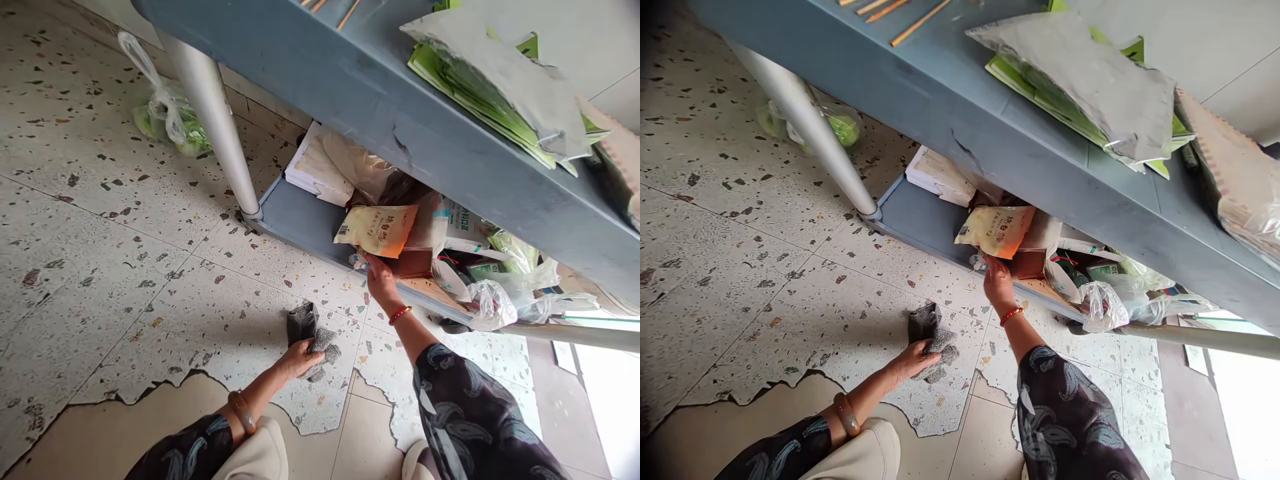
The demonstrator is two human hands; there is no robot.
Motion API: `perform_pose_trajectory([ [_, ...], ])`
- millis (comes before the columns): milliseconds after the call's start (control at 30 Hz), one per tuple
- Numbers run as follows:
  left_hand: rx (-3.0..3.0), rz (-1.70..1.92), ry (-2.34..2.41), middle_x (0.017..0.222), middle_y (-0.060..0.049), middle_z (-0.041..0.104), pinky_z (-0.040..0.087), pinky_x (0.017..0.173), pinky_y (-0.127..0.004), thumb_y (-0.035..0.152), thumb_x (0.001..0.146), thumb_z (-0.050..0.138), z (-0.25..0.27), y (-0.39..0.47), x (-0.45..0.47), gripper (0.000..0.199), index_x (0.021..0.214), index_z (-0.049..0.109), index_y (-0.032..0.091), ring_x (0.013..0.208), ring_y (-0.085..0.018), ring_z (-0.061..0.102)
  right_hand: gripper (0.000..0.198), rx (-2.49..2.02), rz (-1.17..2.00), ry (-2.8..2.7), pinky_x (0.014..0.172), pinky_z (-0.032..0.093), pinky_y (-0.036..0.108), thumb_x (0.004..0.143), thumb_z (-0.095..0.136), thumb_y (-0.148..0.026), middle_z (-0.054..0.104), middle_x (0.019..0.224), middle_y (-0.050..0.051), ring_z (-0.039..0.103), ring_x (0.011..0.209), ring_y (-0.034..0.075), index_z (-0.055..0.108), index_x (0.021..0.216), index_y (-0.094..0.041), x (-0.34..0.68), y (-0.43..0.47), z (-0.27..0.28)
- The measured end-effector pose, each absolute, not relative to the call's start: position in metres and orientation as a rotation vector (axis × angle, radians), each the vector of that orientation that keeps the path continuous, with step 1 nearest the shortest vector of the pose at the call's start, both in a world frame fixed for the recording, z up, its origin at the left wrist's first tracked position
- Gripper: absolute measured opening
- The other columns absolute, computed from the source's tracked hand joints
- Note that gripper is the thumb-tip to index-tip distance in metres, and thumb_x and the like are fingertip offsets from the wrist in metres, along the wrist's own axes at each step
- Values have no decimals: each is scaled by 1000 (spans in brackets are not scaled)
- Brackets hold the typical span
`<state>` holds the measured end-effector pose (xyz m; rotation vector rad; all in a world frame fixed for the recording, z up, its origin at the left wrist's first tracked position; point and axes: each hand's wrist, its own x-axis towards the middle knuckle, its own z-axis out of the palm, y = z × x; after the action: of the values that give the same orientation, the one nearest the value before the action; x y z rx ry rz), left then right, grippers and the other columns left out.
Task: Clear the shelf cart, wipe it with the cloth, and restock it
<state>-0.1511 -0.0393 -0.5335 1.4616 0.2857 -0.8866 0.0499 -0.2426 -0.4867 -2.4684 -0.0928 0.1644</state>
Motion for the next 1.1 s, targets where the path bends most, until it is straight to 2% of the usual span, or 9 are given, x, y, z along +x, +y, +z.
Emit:
perform_pose_trajectory([
  [100,1452,-889,287,92,-5,74,50,81,-33,42,76,61,-533,-38,-152,38,103,71,17,87,-24,65,53,-2730,182,-243,113,35,46,84,44,-10,52,142,16,45,132,31,57,135,-18,55,-255,-473],
  [200,1445,-866,296,98,-6,74,50,86,-34,42,75,63,-534,-37,-155,41,106,70,16,93,-26,65,57,-2821,287,-125,110,38,46,81,49,-7,49,143,21,45,132,34,53,138,-14,63,-246,-472],
  [367,1431,-811,300,111,-7,73,48,95,-37,44,74,66,-534,-31,-165,47,113,69,17,106,-28,64,45,-2739,229,48,101,42,49,78,52,-7,54,134,29,52,123,37,62,122,-6,64,-230,-478],
  [467,1444,-792,316,107,-6,74,48,94,-38,44,75,65,-533,-28,-173,43,110,69,19,101,-26,65,31,-2633,116,86,103,41,45,81,52,-15,63,123,22,56,118,31,68,107,-11,42,-238,-475],
  [567,1445,-795,338,101,-6,75,49,91,-39,45,75,64,-530,-27,-181,44,110,68,19,97,-26,66,27,-2491,15,185,90,48,41,83,48,-27,71,97,14,63,97,26,68,97,-15,6,-249,-468],
  [667,1453,-791,342,105,-5,74,49,93,-40,49,72,65,-526,-24,-186,50,113,67,20,101,-27,65,35,-2266,-20,236,68,50,33,83,49,-40,70,89,9,63,76,20,61,108,-18,-37,-254,-453],
  [767,1497,-762,337,110,-7,73,48,95,-39,52,70,67,-518,-20,-189,54,114,66,20,104,-27,64,42,-1788,70,262,58,45,26,77,64,-46,69,92,4,58,68,14,55,111,-23,-71,-255,-426],
  [900,1571,-695,337,116,-10,72,46,96,-36,50,72,67,-486,-17,-188,54,116,65,19,107,-26,63,33,-1432,159,209,57,37,24,68,79,-40,60,75,-3,45,60,10,63,92,-23,-92,-253,-376],
  [1100,1649,-611,334,120,-11,71,48,95,-35,47,76,65,-399,-26,-180,50,116,66,17,110,-27,64,33,-1286,191,-10,63,40,28,71,79,-44,61,73,-2,45,63,12,73,96,-23,-92,-247,-315],
])
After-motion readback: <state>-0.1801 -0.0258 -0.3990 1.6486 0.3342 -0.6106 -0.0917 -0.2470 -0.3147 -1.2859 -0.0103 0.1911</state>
